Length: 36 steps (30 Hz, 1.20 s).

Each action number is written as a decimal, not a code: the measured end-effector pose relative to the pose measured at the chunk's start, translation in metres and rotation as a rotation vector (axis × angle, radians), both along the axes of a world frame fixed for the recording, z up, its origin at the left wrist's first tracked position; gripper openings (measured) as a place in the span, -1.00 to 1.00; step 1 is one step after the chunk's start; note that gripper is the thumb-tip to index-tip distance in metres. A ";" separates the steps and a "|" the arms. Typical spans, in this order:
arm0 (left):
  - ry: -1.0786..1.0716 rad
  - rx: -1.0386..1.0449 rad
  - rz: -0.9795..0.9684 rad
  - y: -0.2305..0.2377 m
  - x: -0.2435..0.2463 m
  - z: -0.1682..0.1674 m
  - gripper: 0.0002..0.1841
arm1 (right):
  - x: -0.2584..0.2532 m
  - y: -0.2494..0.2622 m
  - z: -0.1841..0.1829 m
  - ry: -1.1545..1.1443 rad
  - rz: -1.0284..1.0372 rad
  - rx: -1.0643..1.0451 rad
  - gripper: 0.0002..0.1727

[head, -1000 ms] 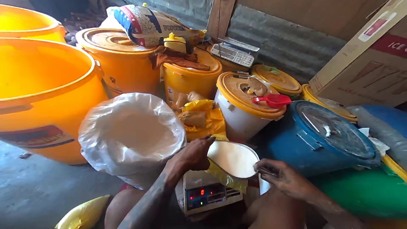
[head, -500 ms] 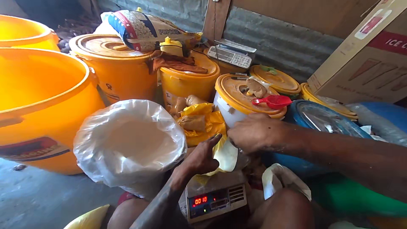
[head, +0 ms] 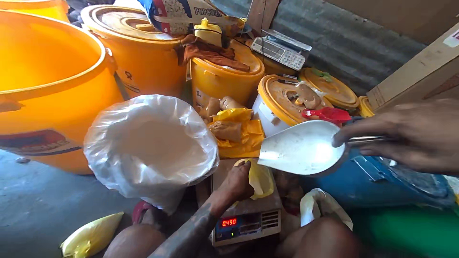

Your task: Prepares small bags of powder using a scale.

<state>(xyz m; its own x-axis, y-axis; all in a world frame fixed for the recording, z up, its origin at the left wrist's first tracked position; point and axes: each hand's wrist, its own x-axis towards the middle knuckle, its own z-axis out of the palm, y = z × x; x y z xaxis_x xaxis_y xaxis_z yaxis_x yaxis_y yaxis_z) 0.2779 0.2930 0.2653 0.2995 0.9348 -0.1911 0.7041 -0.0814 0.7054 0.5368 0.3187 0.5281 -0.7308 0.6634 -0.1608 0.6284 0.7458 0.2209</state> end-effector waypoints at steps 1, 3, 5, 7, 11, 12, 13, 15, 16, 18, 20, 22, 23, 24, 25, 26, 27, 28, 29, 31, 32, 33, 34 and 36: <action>-0.073 0.014 -0.002 0.002 -0.001 0.003 -0.15 | 0.001 -0.003 0.005 0.018 -0.049 -0.030 -0.71; -0.237 0.043 0.013 0.008 -0.008 0.019 -0.18 | -0.003 -0.012 0.013 0.052 -0.229 -0.072 -0.67; -0.396 0.075 0.055 0.012 -0.020 0.038 -0.21 | -0.006 -0.019 0.012 0.167 -0.343 -0.025 -0.65; -0.551 0.069 0.117 0.009 -0.034 0.051 -0.19 | 0.007 -0.012 0.005 0.305 -0.324 0.064 -0.70; -0.685 -0.013 0.117 0.001 -0.040 0.044 -0.13 | 0.016 -0.005 -0.003 0.477 -0.320 0.111 -0.75; -0.638 -0.027 0.094 0.001 -0.035 0.037 -0.12 | 0.007 -0.010 -0.001 0.478 -0.339 0.089 -0.75; -0.568 -0.042 0.074 0.000 -0.028 0.031 -0.11 | -0.004 -0.014 0.000 0.478 -0.347 0.046 -0.76; -0.434 -0.048 0.047 -0.003 -0.016 0.023 -0.12 | -0.021 -0.012 -0.002 0.485 -0.283 -0.053 -0.76; -0.386 -0.034 0.037 -0.005 -0.012 0.019 -0.13 | -0.020 -0.002 -0.012 0.487 -0.182 -0.053 -0.77; -0.326 0.010 0.023 -0.010 -0.007 0.011 -0.16 | -0.033 0.010 -0.034 0.449 -0.121 -0.050 -0.80; -0.311 0.063 0.028 -0.014 -0.004 0.003 -0.16 | -0.062 0.012 -0.053 0.385 -0.083 -0.028 -0.81; -0.250 0.115 0.030 -0.018 -0.008 0.003 -0.05 | -0.100 0.015 -0.076 0.341 -0.018 -0.002 -0.81; -0.193 0.143 0.032 -0.020 -0.012 0.006 0.02 | -0.120 0.016 -0.087 0.316 0.002 -0.002 -0.83; -0.138 0.164 0.037 -0.021 -0.017 0.010 0.06 | -0.142 0.018 -0.096 0.280 0.006 -0.010 -0.83; -0.100 0.175 0.049 -0.023 -0.023 0.014 0.08 | -0.165 0.020 -0.105 0.221 0.005 -0.015 -0.84; -0.074 0.176 0.066 -0.025 -0.029 0.018 0.08 | -0.189 0.022 -0.112 0.150 -0.006 -0.026 -0.83; -0.041 0.165 0.086 -0.027 -0.035 0.023 0.07 | -0.213 0.026 -0.118 0.068 -0.015 -0.040 -0.81; 0.003 0.144 0.110 -0.030 -0.040 0.028 0.05 | -0.237 0.030 -0.123 -0.013 -0.020 -0.057 -0.80; 0.061 0.125 0.142 -0.032 -0.044 0.032 0.02 | -0.260 0.034 -0.129 -0.094 -0.020 -0.071 -0.79; 0.154 0.053 0.211 -0.037 -0.054 0.039 -0.12 | -0.304 0.041 -0.140 -0.226 -0.014 -0.115 -0.77; 0.195 -0.002 0.238 -0.039 -0.059 0.043 -0.20 | -0.324 0.045 -0.148 -0.268 -0.012 -0.143 -0.76; 0.226 -0.077 0.247 -0.040 -0.064 0.048 -0.26 | -0.343 0.048 -0.156 -0.304 -0.006 -0.170 -0.76; 0.248 -0.153 0.244 -0.041 -0.068 0.053 -0.31 | -0.361 0.050 -0.166 -0.330 0.001 -0.195 -0.74; 0.294 -0.260 0.223 -0.044 -0.069 0.053 -0.42 | -0.392 0.055 -0.190 -0.342 0.011 -0.223 -0.71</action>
